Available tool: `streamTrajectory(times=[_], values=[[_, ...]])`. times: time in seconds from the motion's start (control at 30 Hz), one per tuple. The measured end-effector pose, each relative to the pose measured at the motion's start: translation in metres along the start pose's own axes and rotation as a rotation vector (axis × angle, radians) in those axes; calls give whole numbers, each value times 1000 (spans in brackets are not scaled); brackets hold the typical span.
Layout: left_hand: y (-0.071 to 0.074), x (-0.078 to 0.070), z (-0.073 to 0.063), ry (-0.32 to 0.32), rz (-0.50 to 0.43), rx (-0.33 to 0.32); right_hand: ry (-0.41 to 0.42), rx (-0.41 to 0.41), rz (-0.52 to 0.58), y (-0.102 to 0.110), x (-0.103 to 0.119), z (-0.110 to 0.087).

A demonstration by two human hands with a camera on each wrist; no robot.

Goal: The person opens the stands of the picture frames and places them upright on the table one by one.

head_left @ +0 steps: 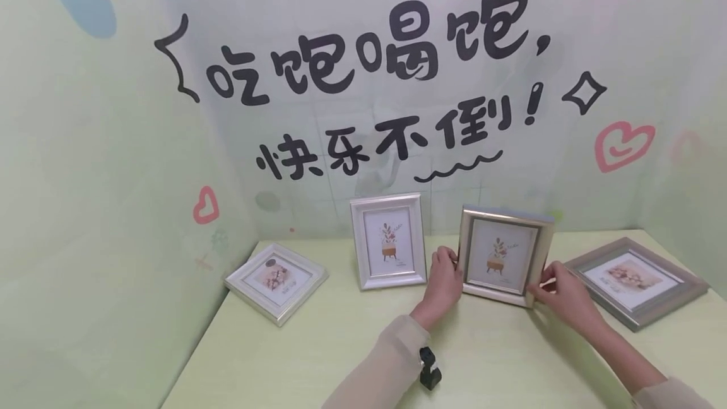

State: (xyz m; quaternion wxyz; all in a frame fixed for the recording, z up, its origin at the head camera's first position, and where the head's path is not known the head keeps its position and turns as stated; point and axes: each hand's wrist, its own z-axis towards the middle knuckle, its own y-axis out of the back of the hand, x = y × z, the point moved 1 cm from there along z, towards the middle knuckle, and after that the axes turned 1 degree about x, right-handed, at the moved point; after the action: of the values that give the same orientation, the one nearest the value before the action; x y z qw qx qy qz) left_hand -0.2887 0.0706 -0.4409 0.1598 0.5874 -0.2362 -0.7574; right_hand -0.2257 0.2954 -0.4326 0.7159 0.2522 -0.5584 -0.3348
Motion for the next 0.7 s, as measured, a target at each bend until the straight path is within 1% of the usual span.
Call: streamTrajectory(times=[0.13, 0.27, 0.3, 0.4, 0.53, 0.6, 0.7], values=[[6, -3, 0, -46, -25, 51, 34, -57, -34, 2, 0, -3], [8, -3, -3, -66, -66, 94, 46, -78, -51, 1, 0, -7], [8, -2, -3, -68, -78, 96, 51, -82, -49, 0, 0, -8], [8, 2, -1, -85, -107, 71, 58, -80, -16, -3, 0, -9], [7, 8, 3, -70, -143, 46, 67, -44, 56, -7, 1, -8], [6, 9, 5, -61, -154, 47, 93, -19, 54, -7, 1, -7], [7, 9, 6, -45, -151, 41, 179, 18, 48, -8, -1, -7]])
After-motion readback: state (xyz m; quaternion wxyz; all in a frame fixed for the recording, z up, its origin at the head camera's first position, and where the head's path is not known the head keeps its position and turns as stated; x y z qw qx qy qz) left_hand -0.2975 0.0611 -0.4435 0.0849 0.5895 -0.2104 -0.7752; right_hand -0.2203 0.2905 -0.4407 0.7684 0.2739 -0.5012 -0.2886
